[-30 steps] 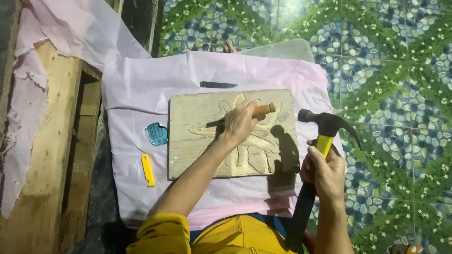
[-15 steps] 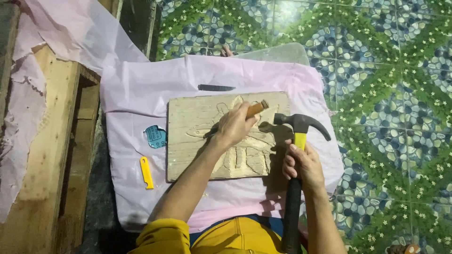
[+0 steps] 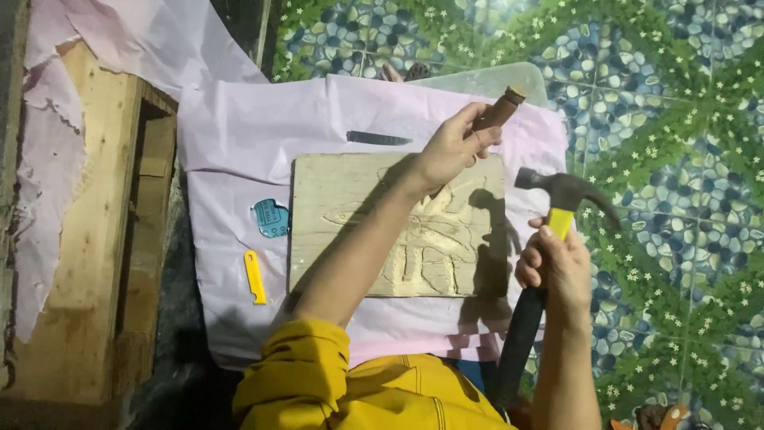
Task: The person carves a detailed floral pattern into a block using a hammer and a wooden chisel.
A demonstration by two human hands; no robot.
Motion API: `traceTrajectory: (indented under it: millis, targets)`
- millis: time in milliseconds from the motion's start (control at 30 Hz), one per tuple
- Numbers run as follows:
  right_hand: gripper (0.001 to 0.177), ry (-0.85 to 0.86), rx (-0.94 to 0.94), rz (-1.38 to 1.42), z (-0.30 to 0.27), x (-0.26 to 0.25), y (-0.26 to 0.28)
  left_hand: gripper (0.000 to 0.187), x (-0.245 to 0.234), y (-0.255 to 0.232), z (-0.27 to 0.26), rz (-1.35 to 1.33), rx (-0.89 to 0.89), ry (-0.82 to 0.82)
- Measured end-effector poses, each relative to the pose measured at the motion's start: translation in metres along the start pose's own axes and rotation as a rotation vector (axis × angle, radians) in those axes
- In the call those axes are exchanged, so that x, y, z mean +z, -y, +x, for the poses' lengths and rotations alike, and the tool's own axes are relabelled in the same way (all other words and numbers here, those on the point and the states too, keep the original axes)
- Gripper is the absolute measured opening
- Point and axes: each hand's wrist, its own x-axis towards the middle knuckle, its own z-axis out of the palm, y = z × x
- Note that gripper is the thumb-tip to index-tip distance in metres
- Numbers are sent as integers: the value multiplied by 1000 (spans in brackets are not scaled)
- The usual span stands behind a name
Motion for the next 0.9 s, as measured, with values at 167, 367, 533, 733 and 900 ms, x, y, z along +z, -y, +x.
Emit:
traceTrajectory:
  millis: [167,367,533,733,900]
  targets:
    - [23,33,-79,-52,21,-3,13,33,7,3,-2,-170,-41,-25]
    - [13,63,-172,-333,32,29,67,43,6,-10,4,-195,-136,65]
    - [14,27,-236,-437,57,57,119,36,9,3,6,-216,-94,70]
    - [12,23,-110,-678,77,74,138,30,15,-1,3,-81,-146,17]
    - [10,91,-246,-586,84,62,133,29,14,1,2,-132,-120,15]
